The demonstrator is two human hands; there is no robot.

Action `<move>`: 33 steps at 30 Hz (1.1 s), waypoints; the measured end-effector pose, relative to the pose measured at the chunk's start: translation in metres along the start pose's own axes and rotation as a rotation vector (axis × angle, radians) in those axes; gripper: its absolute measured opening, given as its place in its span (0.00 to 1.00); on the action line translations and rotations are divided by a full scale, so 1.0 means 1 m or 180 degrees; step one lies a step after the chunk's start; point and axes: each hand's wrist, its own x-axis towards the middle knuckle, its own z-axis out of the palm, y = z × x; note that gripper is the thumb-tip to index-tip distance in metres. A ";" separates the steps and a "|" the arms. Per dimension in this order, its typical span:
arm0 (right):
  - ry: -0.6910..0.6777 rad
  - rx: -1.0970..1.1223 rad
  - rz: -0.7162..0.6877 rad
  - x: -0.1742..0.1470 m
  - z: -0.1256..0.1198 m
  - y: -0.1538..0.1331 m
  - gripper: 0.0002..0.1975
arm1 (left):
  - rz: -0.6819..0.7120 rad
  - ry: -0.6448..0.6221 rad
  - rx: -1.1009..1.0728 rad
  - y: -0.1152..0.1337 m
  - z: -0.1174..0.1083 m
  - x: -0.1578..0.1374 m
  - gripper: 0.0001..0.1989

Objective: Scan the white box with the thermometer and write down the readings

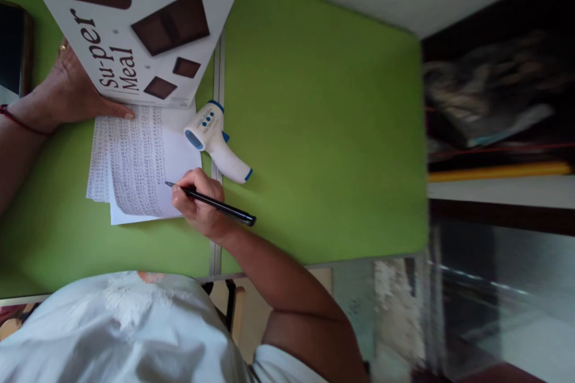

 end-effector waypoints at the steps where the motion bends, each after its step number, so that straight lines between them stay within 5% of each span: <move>1: -0.0015 0.0007 -0.0006 0.000 0.000 0.000 0.07 | 0.0011 -0.0007 0.0020 0.000 0.000 0.000 0.69; 26: 0.0128 0.0051 -0.0016 -0.003 0.001 0.001 0.07 | -0.0125 0.0021 0.0144 0.004 0.000 0.001 0.69; 29: 0.0081 -0.0227 -0.0341 0.000 -0.003 -0.002 0.01 | -0.0077 0.0019 0.0089 0.002 0.000 0.000 0.70; 33: -0.0084 -0.0869 -0.1235 0.007 -0.015 0.003 0.14 | -0.0010 0.0009 0.0080 -0.003 0.000 -0.001 0.67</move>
